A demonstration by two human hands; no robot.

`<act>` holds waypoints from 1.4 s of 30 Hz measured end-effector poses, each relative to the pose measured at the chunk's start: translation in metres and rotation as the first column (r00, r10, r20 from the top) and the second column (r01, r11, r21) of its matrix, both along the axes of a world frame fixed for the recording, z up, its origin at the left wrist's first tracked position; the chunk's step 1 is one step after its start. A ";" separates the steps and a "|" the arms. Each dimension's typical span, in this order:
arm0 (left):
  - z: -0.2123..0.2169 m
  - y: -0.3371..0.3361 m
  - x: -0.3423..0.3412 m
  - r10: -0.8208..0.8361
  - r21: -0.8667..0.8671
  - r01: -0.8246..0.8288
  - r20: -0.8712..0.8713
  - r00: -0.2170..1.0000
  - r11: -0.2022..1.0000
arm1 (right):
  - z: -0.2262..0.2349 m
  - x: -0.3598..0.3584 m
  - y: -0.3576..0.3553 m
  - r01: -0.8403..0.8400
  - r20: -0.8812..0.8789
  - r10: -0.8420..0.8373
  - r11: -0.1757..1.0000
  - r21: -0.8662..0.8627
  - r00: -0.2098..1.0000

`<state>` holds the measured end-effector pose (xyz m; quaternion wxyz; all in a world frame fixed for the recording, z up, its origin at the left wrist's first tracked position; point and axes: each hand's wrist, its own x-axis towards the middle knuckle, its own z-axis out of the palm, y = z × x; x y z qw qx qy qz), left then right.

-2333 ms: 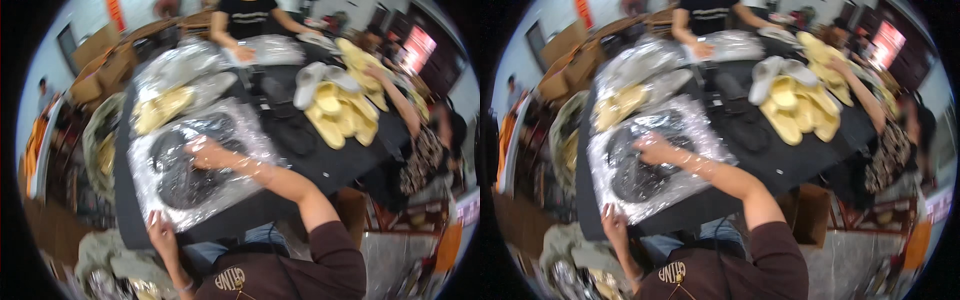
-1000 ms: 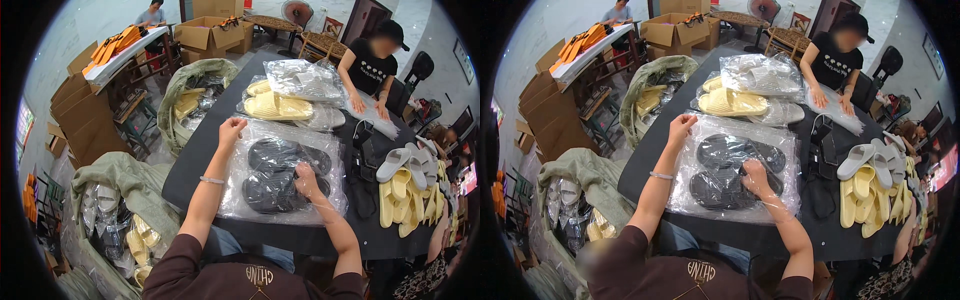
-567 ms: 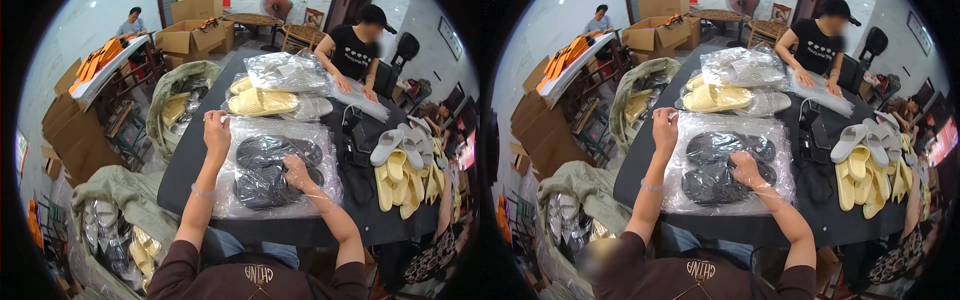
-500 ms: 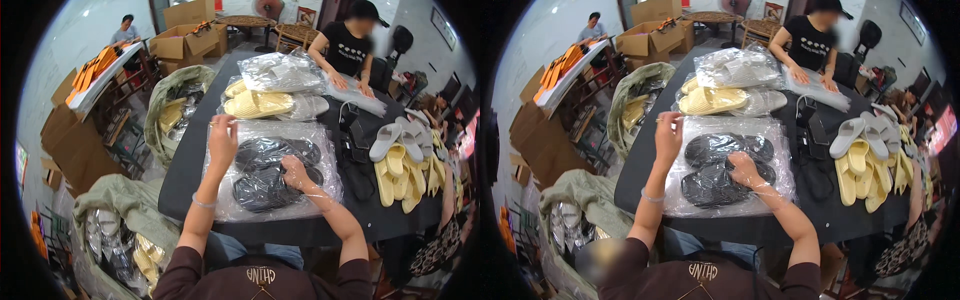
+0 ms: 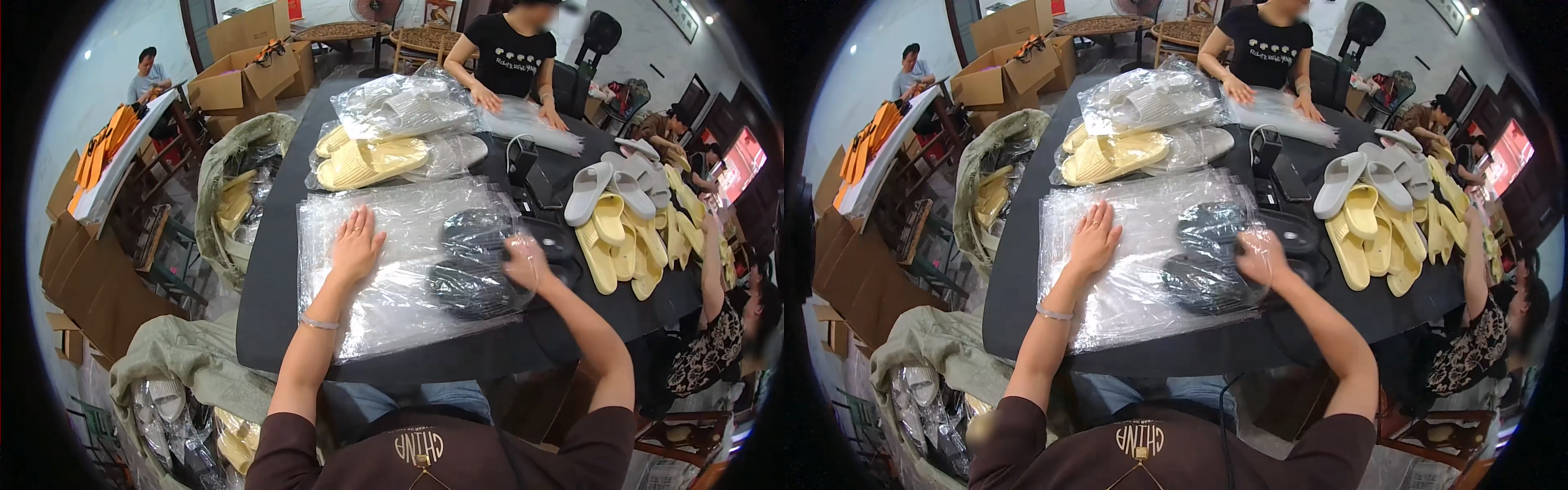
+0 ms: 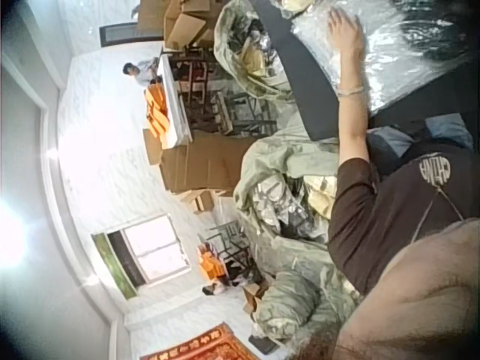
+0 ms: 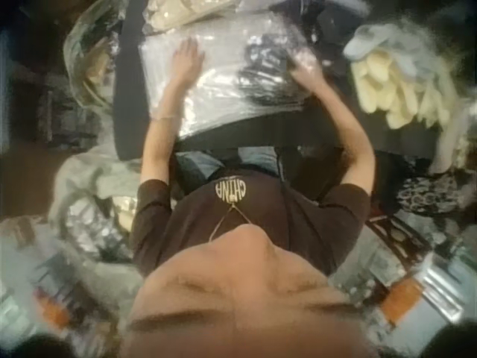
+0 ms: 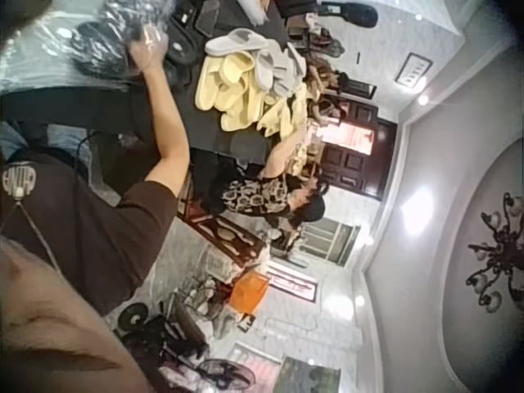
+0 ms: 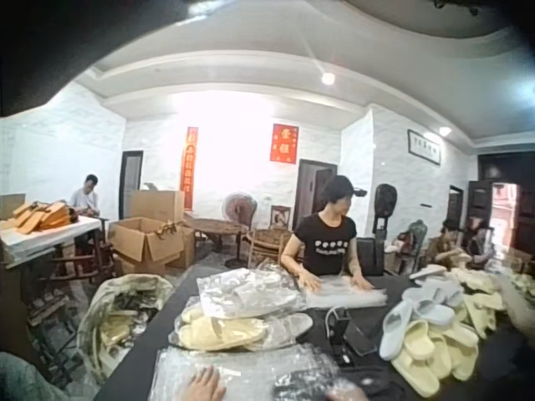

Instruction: The person retrieves pairs of slippers from large green sacks and wraps them in bubble wrap on a table. They handle multiple pairs of yellow, white, and black slippers, placing them on the wrap and folding the material around them. The wrapped items are then set aside on the table.

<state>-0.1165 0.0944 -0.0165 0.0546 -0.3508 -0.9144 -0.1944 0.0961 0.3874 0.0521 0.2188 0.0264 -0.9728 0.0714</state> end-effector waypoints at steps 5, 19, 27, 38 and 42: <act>-0.001 0.002 0.005 0.014 -0.011 -0.015 -0.056 0.998 1.000 | 0.050 0.074 0.063 0.504 0.037 -0.510 0.857 0.110 0.859; -0.005 -0.025 0.020 -0.653 0.860 0.206 0.179 0.736 0.468 | 0.080 -0.084 -0.214 0.021 0.055 0.024 0.714 -0.699 0.998; -0.020 -0.032 -0.002 -0.121 0.005 0.121 -0.050 0.991 0.993 | -0.012 -0.096 -0.206 0.253 0.145 -0.209 0.834 -0.491 0.967; 0.006 -0.004 0.004 0.161 -0.134 -0.168 -0.058 0.985 0.977 | -0.023 -0.020 -0.066 0.561 0.123 -0.547 0.812 -0.163 0.828; -0.003 -0.011 -0.006 0.344 -0.148 -0.365 -0.153 0.927 0.919 | -0.027 -0.009 -0.067 0.600 0.115 -0.589 0.775 -0.200 0.800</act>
